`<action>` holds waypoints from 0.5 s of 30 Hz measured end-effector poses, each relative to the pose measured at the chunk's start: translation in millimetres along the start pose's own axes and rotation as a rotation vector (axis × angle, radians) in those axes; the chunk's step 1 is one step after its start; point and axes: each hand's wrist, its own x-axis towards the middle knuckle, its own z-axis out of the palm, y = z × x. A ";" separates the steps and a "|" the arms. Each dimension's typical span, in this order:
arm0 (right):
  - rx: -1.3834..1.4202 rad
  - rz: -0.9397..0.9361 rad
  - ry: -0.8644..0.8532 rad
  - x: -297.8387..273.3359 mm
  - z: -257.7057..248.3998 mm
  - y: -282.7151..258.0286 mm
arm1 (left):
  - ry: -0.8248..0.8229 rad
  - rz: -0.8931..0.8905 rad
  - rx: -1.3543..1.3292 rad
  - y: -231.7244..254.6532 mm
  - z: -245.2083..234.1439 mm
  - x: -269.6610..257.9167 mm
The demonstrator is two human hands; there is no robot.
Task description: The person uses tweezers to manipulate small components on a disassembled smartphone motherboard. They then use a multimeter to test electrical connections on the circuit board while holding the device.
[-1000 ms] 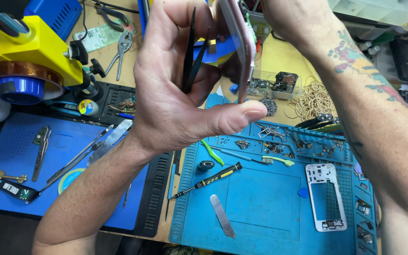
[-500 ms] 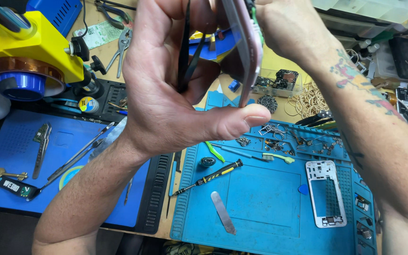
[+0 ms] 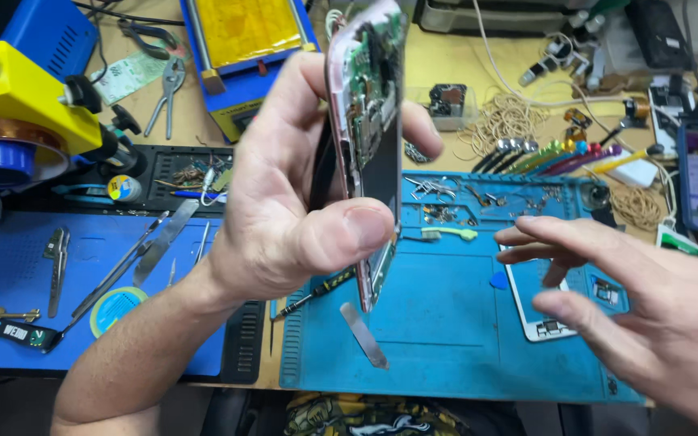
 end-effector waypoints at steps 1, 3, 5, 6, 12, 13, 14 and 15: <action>0.011 0.017 0.003 -11.8 15.4 8.0 | -0.009 -0.018 -0.002 -9.9 9.3 -1.5; 0.683 0.194 0.054 -33.6 46.1 21.5 | -0.061 -0.181 -0.099 -28.4 26.5 -6.8; 0.908 0.218 0.074 -40.5 77.3 29.4 | -0.031 -0.317 -0.216 -51.6 44.8 -18.3; 1.129 0.232 0.091 -42.5 92.8 32.7 | 0.005 -0.441 -0.330 -62.0 53.4 -24.1; 1.316 0.376 0.179 -72.5 165.4 52.1 | 0.224 -0.666 -0.220 -119.3 81.9 -75.4; 1.321 0.384 0.184 -77.4 165.8 54.2 | 0.222 -0.676 -0.219 -120.5 78.2 -80.3; 1.298 0.407 0.205 -81.6 167.3 56.5 | 0.284 -0.649 -0.072 -122.4 73.5 -85.3; 1.267 0.435 0.221 -87.5 167.5 59.3 | 0.348 -0.621 0.066 -125.5 70.2 -91.8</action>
